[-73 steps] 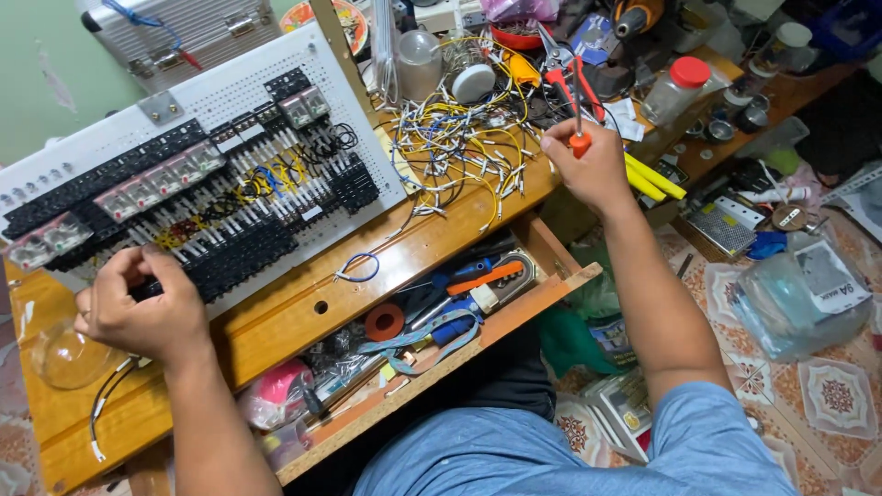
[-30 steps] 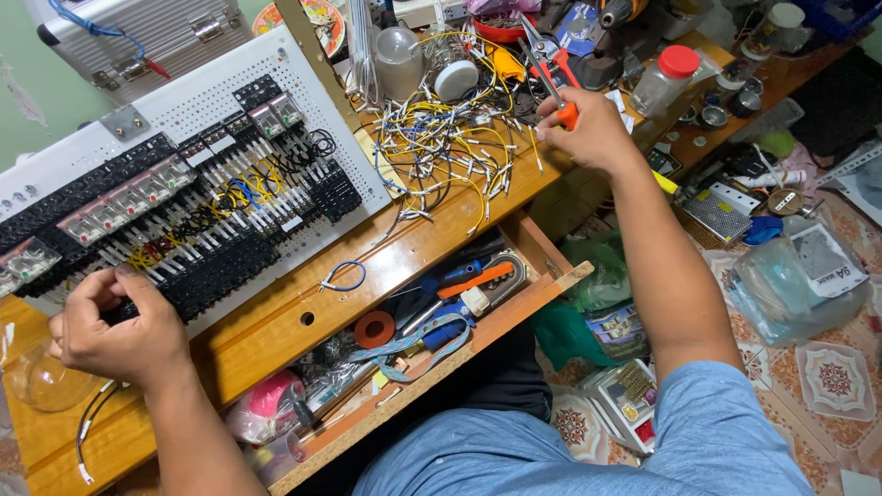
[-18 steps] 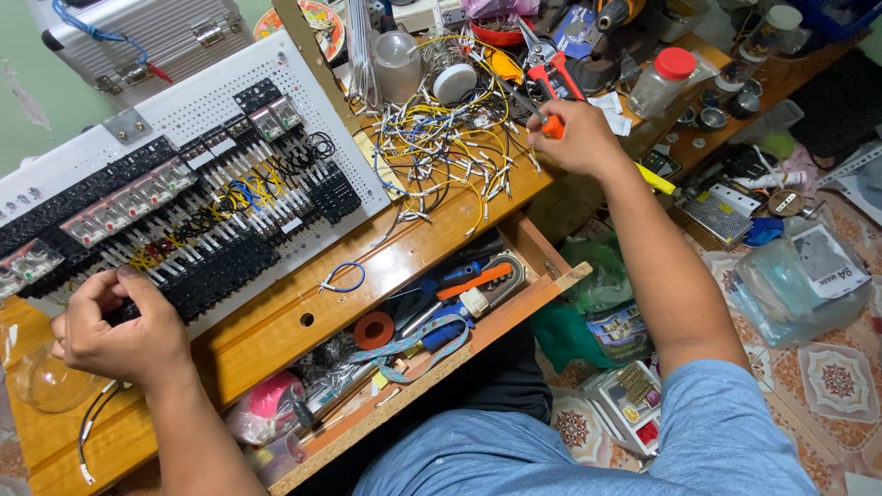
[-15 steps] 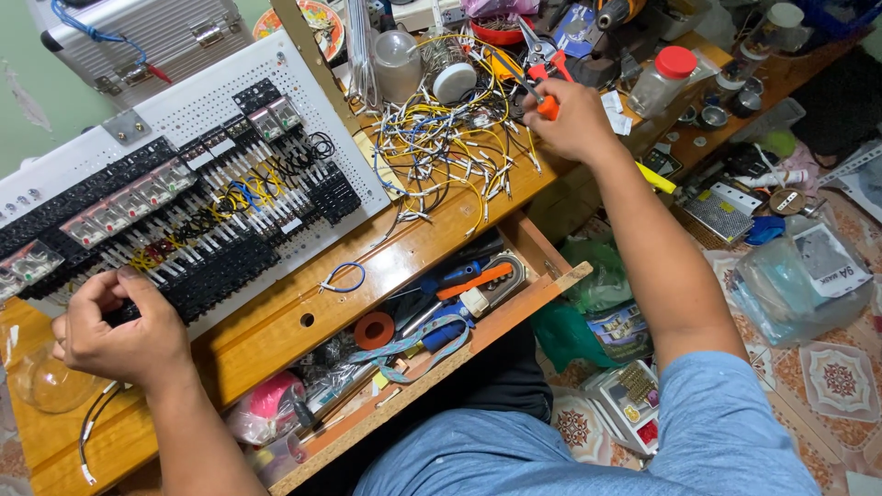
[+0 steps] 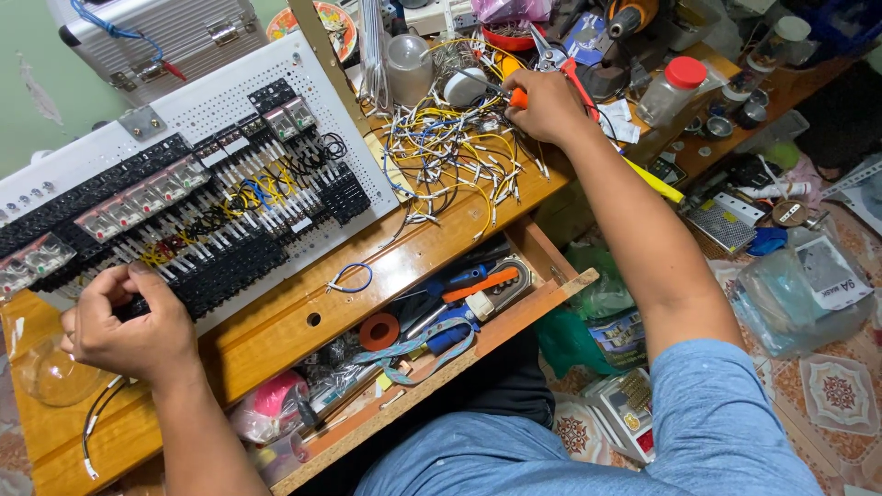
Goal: Wiring an electrical control panel by inserting wires into terminals and tightening them with a screwdriver
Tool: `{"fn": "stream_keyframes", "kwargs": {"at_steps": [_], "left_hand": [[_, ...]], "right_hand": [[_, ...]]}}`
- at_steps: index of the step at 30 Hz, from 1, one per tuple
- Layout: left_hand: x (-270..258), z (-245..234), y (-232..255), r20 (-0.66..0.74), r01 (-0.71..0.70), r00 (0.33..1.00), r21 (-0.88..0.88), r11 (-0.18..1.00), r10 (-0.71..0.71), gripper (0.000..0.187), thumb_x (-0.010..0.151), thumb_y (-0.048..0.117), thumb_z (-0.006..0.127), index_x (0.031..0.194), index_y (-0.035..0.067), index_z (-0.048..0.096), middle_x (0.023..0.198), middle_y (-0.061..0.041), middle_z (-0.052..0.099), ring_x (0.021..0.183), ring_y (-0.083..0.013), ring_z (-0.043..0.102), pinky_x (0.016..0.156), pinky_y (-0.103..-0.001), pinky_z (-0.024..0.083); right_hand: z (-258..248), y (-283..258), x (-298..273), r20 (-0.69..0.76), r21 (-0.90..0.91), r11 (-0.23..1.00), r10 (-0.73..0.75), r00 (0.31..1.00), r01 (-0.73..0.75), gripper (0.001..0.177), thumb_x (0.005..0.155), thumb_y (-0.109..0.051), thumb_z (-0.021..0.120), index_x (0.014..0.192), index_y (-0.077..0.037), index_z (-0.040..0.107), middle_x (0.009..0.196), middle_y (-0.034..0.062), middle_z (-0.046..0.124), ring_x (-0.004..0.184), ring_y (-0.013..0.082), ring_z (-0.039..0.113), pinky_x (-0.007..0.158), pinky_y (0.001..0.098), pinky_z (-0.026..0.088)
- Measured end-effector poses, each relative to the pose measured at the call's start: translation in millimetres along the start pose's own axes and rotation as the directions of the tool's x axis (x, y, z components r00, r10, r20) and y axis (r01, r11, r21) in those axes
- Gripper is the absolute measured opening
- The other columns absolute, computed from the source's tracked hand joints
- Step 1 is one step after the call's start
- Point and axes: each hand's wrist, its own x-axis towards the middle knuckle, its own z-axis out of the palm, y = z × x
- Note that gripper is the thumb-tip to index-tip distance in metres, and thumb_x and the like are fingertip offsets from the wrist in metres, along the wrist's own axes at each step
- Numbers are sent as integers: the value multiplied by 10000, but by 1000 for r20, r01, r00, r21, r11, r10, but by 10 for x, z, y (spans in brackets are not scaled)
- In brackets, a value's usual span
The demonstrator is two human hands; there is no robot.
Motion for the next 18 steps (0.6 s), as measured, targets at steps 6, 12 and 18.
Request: {"fn": "stream_keyframes", "kwargs": {"at_steps": [6,12,18], "left_hand": [[-2,-13,10,15,13,1000,32,999,-14,12,1017,86,829,1025,87,820,887,-67,770,804,-317,635,792,-456,432],[-38,23,-32,0,28,1000,62,998,-28,21,1012,101,836,1007,115,821,879,-48,767,806,-310,632,844,-464,421],[-40,34,-38,-3,33,999,82,996,-33,10,1008,125,826,1017,125,822,879,-40,773,817,-312,635,837,-458,408]], "right_hand": [[-114,-78,-83,-169,252,960,-81,982,122,52,978,-117,763,978,-165,782,922,38,767,799,146,669,709,341,549],[-130,95,47,-472,86,920,-299,829,381,44,992,-110,795,1033,-121,808,729,25,716,626,153,581,580,343,469],[-290,-86,-66,-609,46,855,-386,693,517,79,995,-52,823,1056,-94,798,755,-2,693,620,114,548,582,292,464]]}}
